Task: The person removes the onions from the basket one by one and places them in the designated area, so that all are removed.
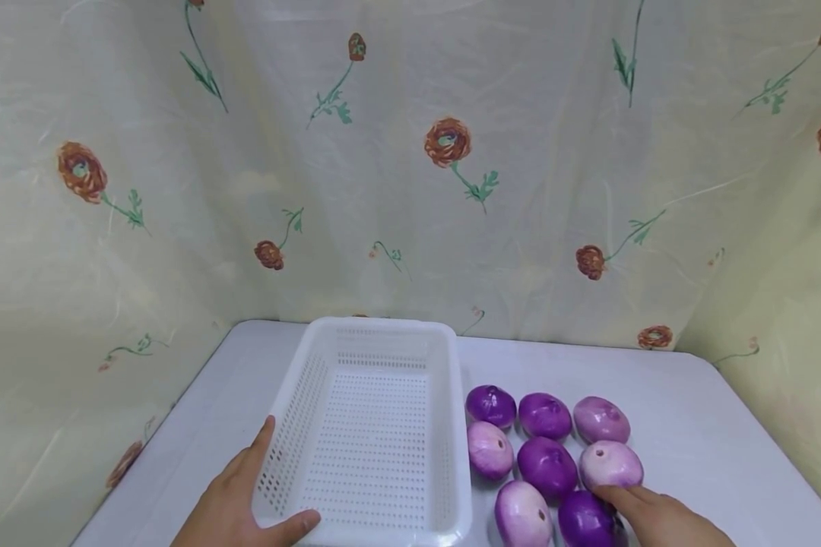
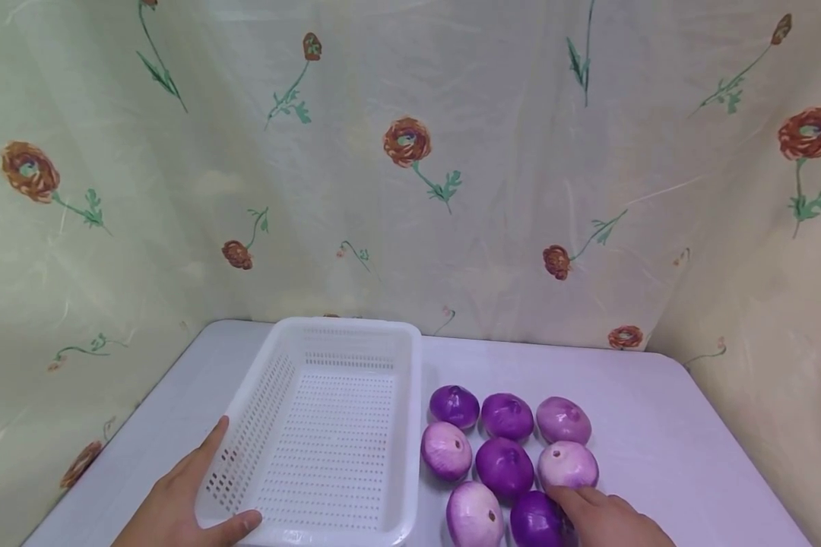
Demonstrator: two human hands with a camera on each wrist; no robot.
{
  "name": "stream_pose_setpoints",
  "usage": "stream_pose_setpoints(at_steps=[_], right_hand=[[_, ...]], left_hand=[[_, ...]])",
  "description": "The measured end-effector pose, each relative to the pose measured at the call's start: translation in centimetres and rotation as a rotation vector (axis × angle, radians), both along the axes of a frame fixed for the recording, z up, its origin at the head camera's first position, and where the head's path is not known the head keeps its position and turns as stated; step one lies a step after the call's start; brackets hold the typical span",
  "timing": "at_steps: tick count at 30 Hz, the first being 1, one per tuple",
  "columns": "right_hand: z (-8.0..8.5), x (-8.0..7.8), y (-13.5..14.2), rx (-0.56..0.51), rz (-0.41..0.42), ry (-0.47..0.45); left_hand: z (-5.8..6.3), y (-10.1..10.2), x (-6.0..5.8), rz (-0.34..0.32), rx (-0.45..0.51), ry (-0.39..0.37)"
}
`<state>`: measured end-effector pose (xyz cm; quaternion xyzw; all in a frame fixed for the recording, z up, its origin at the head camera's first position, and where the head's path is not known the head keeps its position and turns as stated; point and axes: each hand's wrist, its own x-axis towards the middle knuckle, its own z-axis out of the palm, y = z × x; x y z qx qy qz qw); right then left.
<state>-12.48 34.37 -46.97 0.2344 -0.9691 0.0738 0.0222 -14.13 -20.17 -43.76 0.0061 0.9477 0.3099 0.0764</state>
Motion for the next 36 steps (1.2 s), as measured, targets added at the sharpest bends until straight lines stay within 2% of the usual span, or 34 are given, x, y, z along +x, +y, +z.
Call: stream_pose_setpoints(at_steps=[9,19,28,31,36], right_hand=[[0.00,0.20,-0.02,-0.005,0.000,0.028],[0.10,0.40,0.24,0.004,-0.029,-0.025],[0.09,0.58,0.14,-0.006,-0.042,0.034],[0.16,0.69,0.32,-0.003,-0.057,0.025],[0.77,0.97,0.52,0.035,-0.107,-0.044]], left_hand=[[-0.05,0.17,0.00,-0.003,-0.007,0.008],[0.11,0.43,0.07,0.000,0.007,0.002],[0.16,0.37,-0.09,-0.006,-0.010,-0.011],[0.13,0.22,-0.20,-0.016,-0.023,-0.003],[0.06,0.00,-0.24,-0.018,-0.039,-0.013]])
